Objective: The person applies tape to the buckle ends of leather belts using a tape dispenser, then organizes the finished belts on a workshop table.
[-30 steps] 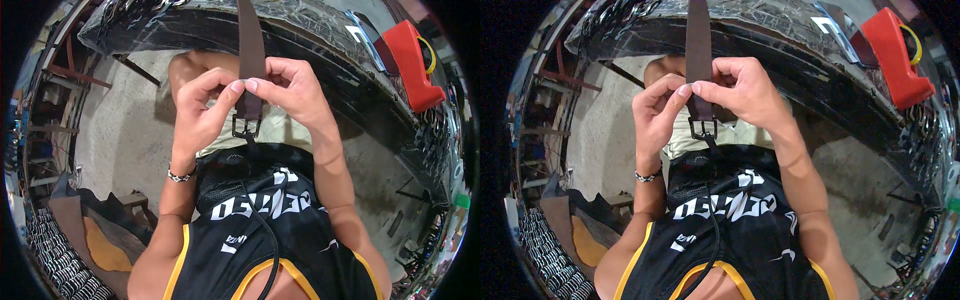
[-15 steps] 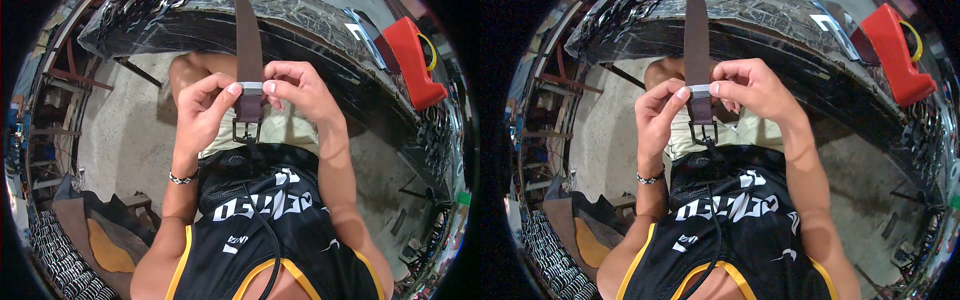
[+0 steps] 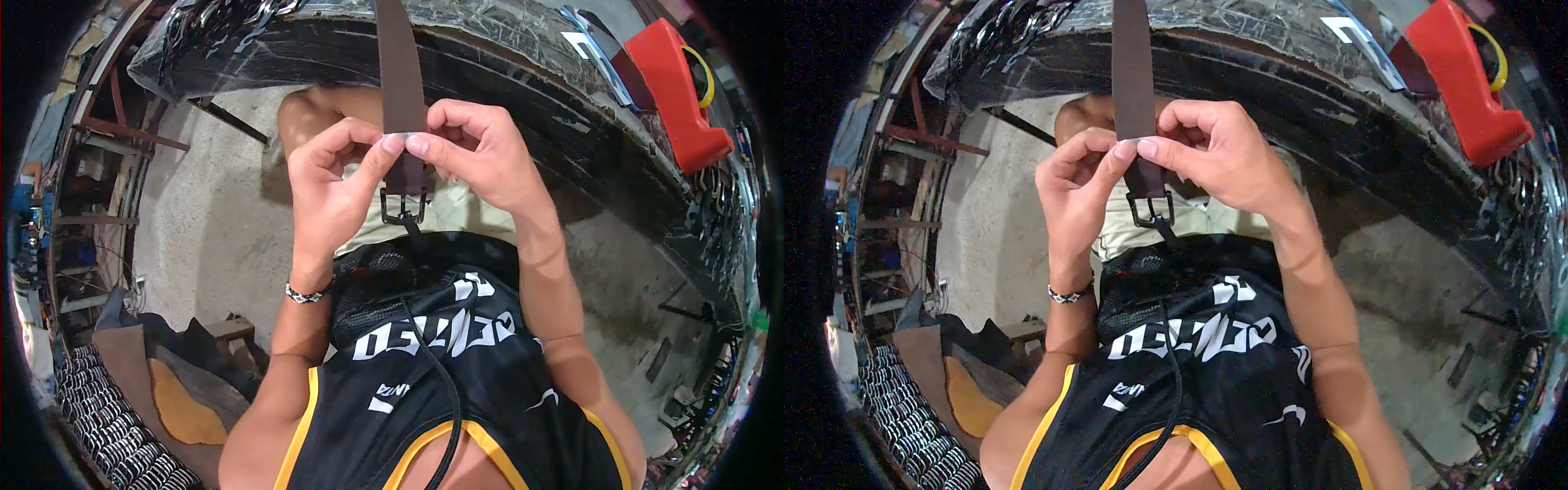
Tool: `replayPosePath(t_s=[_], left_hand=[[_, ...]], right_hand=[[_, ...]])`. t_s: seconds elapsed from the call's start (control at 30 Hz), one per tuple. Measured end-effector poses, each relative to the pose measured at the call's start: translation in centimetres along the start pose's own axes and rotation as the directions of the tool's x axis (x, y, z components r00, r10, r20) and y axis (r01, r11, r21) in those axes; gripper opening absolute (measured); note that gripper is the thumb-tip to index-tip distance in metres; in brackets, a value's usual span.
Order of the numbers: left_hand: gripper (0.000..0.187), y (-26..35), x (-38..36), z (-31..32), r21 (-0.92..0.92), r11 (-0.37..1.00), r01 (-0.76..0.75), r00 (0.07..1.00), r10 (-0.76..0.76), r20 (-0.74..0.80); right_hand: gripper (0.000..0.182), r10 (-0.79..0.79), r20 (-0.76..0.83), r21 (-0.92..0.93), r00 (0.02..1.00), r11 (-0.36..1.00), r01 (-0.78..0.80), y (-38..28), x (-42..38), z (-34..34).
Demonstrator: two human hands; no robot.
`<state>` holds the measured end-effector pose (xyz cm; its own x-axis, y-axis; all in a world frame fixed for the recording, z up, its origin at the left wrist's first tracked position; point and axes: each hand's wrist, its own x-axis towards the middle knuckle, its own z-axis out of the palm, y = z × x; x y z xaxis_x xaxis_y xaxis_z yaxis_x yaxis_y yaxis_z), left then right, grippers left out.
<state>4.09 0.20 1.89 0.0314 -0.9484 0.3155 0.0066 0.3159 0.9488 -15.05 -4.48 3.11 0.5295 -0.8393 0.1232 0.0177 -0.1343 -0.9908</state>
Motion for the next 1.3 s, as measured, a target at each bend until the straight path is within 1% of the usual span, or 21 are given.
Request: replayPosePath(t_s=[0.1,0.2,0.3,0.43,0.5,0.6,0.63,0.73,0.77,0.83,0.87,0.93,0.97,1.03,1.07,1.1,1.13,1.2,1.23,1.3], left_hand=[[0.011,0.0,0.1,-0.3,-0.11,0.992,0.061,0.998,-0.06,0.02],[0.013,-0.4,0.1,-0.6,-0.11,0.994,0.022,1.0,-0.021,0.015],[0.016,-1.2,0.1,-1.0,-0.133,0.991,0.034,0.998,-0.028,0.05],[0.02,-2.1,0.0,-0.7,-0.261,0.964,0.047,0.998,-0.036,0.049],[0.024,-2.8,0.2,-0.7,-0.31,0.949,0.059,0.998,-0.047,0.045],[0.027,-2.7,-0.4,-0.7,-0.3,0.909,0.289,0.95,-0.234,0.208],[0.036,-2.5,-0.5,-0.5,-0.338,0.857,0.389,0.912,-0.306,0.273],[0.044,-1.4,-0.2,-0.7,-0.429,0.707,0.563,0.777,-0.276,0.565],[0.05,-1.9,-0.2,-1.0,-0.404,0.72,0.564,0.763,-0.268,0.588],[0.054,-2.0,-0.5,-1.0,-0.46,0.659,0.595,0.755,-0.262,0.601],[0.056,-1.9,-0.7,-1.0,-0.485,0.628,0.609,0.751,-0.26,0.607],[0.05,-1.6,-0.9,-1.0,-0.512,0.635,0.578,0.793,-0.288,0.538],[0.047,-1.4,-1.1,-1.0,-0.525,0.639,0.562,0.811,-0.301,0.502],[0.041,-1.0,-1.1,-1.2,-0.492,0.739,0.461,0.876,-0.292,0.383],[0.039,-0.8,-1.1,-1.3,-0.468,0.785,0.407,0.905,-0.278,0.322],[0.034,-0.6,-1.2,-1.1,-0.478,0.782,0.401,0.914,-0.305,0.267],[0.033,-0.4,-1.2,-1.0,-0.458,0.8,0.386,0.92,-0.298,0.256],[0.03,0.3,-1.2,-0.6,-0.416,0.836,0.358,0.93,-0.28,0.237],[0.025,0.7,-1.3,-0.2,-0.408,0.847,0.341,0.939,-0.282,0.198],[0.02,0.8,-1.3,-0.3,-0.358,0.874,0.328,0.943,-0.279,0.182]], right_hand=[[0.017,0.014,0.001,0.011,1.0,1.0,-0.014,0.3,0.1,-0.1],[0.021,-0.015,-0.01,0.058,1.0,0.998,0.016,0.7,0.2,0.0],[0.022,-0.041,-0.018,0.092,0.999,0.995,0.042,0.9,0.2,0.1],[0.022,-0.045,-0.017,0.117,0.999,0.992,0.047,0.8,0.1,0.0],[0.021,-0.039,-0.026,0.173,0.999,0.984,0.043,0.9,0.1,0.0],[0.021,-0.051,-0.033,0.25,0.998,0.966,0.058,1.4,0.1,0.2],[0.021,-0.059,-0.033,0.275,0.998,0.959,0.066,1.4,0.2,0.2],[0.02,0.025,0.021,0.378,0.999,0.925,-0.031,1.2,-0.2,0.4],[0.019,0.044,0.031,0.379,0.999,0.924,-0.052,1.0,-0.3,0.4],[0.018,0.081,0.051,0.378,0.995,0.921,-0.094,0.5,-0.4,0.4],[0.018,0.044,0.004,0.31,0.999,0.95,-0.043,0.4,-0.3,0.6],[0.018,-0.038,-0.085,0.162,0.996,0.985,0.052,0.4,-0.2,1.0],[0.018,-0.044,-0.104,0.101,0.994,0.993,0.055,0.3,-0.3,0.9],[0.019,-0.062,-0.141,-0.023,0.988,0.998,0.059,0.0,-0.6,0.8],[0.019,-0.021,-0.137,0.009,0.99,1.0,0.023,-0.4,-0.7,0.8],[0.018,0.022,-0.131,0.041,0.991,0.999,-0.016,-1.1,-1.1,1.0],[0.018,0.065,-0.124,0.073,0.99,0.996,-0.056,-1.5,-1.3,1.1],[0.017,0.057,-0.1,0.123,0.993,0.991,-0.044,-1.8,-1.5,1.3],[0.017,0.053,-0.089,0.147,0.995,0.988,-0.039,-1.9,-1.6,1.4],[0.017,0.04,-0.096,0.134,0.995,0.991,-0.027,-2.4,-1.6,1.3]])
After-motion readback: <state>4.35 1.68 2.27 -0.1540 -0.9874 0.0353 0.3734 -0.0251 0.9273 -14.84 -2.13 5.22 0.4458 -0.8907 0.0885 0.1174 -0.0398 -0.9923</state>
